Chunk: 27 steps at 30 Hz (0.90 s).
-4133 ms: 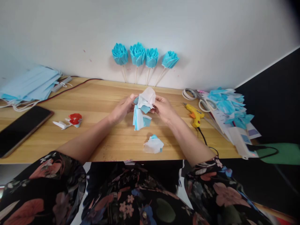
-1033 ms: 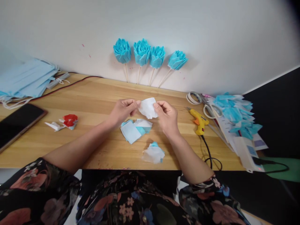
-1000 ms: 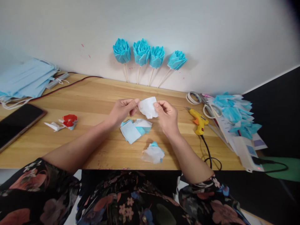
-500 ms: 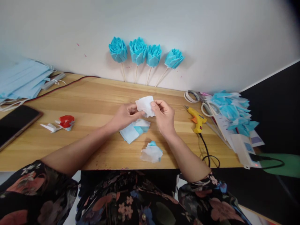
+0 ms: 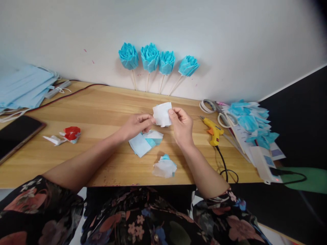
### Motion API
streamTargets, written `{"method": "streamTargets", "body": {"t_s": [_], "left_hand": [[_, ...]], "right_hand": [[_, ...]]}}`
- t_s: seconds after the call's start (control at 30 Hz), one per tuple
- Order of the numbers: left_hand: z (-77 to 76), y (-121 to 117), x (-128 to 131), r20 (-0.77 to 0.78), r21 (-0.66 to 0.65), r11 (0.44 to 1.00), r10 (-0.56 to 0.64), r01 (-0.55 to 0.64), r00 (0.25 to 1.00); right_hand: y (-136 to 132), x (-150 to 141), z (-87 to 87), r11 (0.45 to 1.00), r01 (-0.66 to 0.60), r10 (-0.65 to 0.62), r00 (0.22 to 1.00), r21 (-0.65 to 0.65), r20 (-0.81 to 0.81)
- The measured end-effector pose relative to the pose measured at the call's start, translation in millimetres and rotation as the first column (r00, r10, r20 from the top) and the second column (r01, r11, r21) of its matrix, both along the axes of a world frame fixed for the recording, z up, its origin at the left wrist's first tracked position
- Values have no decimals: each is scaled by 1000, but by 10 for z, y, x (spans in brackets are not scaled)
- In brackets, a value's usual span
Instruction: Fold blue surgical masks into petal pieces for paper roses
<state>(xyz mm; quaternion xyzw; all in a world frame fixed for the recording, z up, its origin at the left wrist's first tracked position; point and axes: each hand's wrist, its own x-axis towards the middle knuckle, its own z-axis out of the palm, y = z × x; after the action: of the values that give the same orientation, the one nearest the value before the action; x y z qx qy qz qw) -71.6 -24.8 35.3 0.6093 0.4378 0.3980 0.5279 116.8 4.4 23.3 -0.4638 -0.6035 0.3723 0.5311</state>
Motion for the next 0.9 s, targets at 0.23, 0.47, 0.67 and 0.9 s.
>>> {"method": "streamTargets", "body": {"t_s": [0.23, 0.47, 0.67, 0.9], "left_hand": [[-39, 13, -10, 187, 40, 969, 233, -245, 954], [-41, 14, 14, 158, -12, 988, 152, -152, 976], [-106, 36, 27, 263, -60, 995, 87, -74, 961], [-111, 49, -2, 329, -118, 988, 134, -100, 935]], "right_hand": [[-10, -6, 12, 1000, -14, 14, 999, -14, -52], [-21, -43, 46, 967, -182, 124, 947, -175, -298], [-75, -76, 71, 961, -219, 160, 938, -168, -306], [-82, -80, 52, 976, -171, 144, 972, -138, -184]]}}
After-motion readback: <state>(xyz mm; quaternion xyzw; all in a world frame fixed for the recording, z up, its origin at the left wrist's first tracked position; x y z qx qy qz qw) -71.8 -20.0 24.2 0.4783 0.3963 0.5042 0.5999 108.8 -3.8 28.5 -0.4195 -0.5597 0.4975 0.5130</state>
